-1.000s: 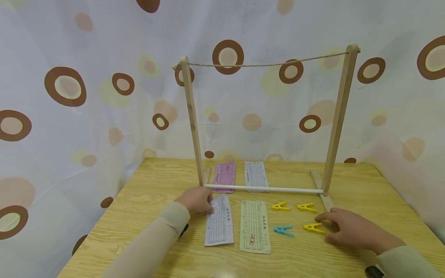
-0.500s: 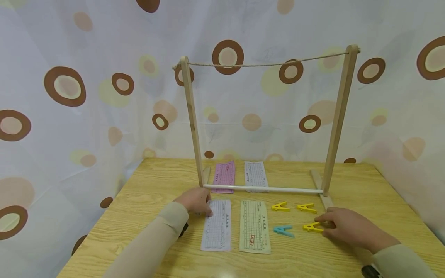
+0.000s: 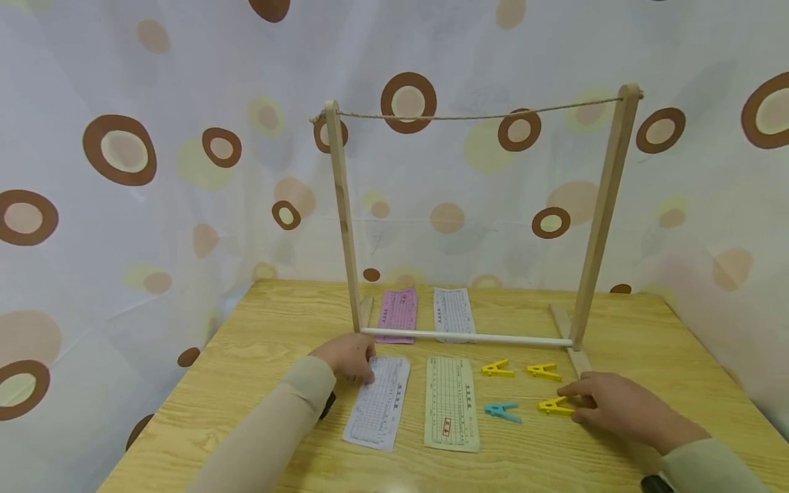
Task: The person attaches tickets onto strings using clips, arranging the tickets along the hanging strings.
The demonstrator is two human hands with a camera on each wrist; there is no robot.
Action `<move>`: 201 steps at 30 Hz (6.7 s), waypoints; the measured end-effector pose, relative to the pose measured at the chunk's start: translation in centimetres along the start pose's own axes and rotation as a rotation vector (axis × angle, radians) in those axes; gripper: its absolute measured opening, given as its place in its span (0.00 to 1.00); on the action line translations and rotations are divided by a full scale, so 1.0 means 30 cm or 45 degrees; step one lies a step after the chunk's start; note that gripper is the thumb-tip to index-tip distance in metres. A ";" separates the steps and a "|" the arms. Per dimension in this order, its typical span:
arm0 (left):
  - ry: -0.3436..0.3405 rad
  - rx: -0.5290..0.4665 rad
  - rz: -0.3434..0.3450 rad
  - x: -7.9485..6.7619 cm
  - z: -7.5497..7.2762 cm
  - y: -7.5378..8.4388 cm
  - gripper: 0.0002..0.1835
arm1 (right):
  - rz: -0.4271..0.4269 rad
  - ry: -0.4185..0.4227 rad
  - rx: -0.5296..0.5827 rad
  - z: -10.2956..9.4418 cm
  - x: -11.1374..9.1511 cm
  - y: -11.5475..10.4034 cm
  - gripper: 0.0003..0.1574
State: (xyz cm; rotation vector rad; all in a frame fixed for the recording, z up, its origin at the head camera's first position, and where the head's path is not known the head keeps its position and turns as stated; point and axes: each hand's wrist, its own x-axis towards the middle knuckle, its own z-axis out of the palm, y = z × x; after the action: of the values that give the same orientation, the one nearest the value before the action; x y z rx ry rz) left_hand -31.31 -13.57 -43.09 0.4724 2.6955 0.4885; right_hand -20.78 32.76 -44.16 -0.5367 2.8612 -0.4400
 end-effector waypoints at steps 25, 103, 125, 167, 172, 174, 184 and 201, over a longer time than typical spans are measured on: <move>0.088 0.121 0.143 -0.011 0.018 0.024 0.12 | 0.002 0.041 -0.013 0.007 -0.004 0.001 0.20; 0.501 -0.032 0.410 -0.121 -0.061 0.116 0.08 | -0.196 0.417 0.283 -0.112 -0.036 -0.073 0.12; 0.536 0.025 0.550 -0.161 -0.112 0.197 0.10 | -0.271 0.597 0.137 -0.201 -0.070 -0.095 0.14; 0.599 -0.131 0.667 -0.109 -0.238 0.346 0.12 | -0.250 0.900 -0.271 -0.622 -0.104 -0.254 0.19; 0.560 -0.182 0.666 -0.093 -0.273 0.380 0.12 | -0.206 0.900 -0.324 -0.685 -0.110 -0.267 0.18; 0.549 -0.169 0.660 -0.085 -0.290 0.393 0.12 | -0.196 0.899 -0.349 -0.712 -0.108 -0.273 0.17; 0.525 -0.179 0.657 -0.061 -0.369 0.471 0.11 | -0.244 0.910 -0.518 -0.821 -0.098 -0.308 0.15; 0.623 -0.194 0.774 -0.016 -0.457 0.652 0.14 | -0.316 0.941 -0.696 -1.027 -0.048 -0.436 0.12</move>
State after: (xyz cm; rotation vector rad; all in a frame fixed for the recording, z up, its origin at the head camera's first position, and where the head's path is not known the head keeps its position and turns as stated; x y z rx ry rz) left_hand -31.37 -0.14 -23.32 1.2830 2.8885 1.0859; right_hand -22.79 29.41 -10.89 -1.0020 3.6577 0.1844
